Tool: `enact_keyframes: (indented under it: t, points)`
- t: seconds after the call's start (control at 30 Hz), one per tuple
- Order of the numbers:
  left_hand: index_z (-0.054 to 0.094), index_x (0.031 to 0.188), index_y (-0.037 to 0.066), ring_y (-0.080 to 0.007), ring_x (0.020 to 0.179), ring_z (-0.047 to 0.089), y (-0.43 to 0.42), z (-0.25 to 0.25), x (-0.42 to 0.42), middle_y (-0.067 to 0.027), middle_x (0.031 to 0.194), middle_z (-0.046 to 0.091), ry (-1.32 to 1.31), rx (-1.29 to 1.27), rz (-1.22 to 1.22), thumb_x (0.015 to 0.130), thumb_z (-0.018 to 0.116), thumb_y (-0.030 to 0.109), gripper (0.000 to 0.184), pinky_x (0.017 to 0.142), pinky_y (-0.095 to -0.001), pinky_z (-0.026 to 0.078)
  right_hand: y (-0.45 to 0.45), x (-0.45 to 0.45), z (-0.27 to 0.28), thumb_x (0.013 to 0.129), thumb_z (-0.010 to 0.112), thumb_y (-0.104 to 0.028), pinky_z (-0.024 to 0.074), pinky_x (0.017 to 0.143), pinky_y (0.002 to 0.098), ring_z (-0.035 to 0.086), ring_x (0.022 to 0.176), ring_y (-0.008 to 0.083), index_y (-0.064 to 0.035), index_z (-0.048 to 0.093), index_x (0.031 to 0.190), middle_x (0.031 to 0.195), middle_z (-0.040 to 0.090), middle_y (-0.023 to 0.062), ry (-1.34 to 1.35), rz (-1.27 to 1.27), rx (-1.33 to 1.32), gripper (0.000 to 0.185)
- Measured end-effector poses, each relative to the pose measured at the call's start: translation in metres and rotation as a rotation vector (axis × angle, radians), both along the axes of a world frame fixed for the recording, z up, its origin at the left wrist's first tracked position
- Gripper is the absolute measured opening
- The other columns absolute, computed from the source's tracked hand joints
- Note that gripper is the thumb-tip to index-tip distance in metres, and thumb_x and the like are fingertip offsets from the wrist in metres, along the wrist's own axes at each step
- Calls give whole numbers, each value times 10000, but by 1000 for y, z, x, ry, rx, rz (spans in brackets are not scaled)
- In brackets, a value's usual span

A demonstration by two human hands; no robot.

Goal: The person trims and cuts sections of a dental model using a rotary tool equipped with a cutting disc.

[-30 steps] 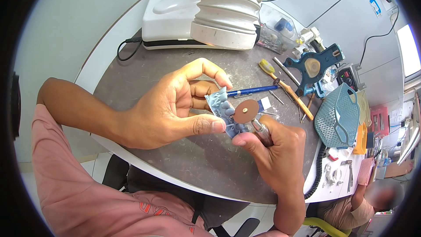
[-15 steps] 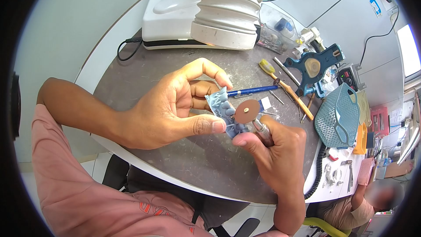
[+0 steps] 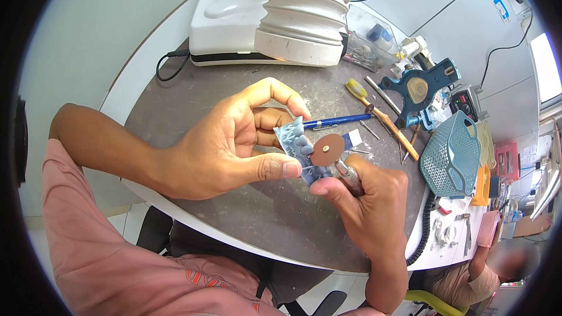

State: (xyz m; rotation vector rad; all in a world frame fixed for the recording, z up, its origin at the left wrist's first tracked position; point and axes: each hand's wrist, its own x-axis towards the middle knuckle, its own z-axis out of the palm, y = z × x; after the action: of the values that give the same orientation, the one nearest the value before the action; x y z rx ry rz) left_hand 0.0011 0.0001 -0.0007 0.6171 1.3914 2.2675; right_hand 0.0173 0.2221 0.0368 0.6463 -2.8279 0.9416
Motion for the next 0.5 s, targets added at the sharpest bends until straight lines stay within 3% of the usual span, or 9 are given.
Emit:
enact_keyframes:
  t: [0.5]
  points:
    - [371,1281,58,-160,1128,581,1,-2,-2,-164,1201,591,62,59,1,901,646,-15,475,980,-289,466,2,1,-1,716,846,-398,231,429,275,263,473,87,-14,680,813,484,309,-16,78,-78,-14,429]
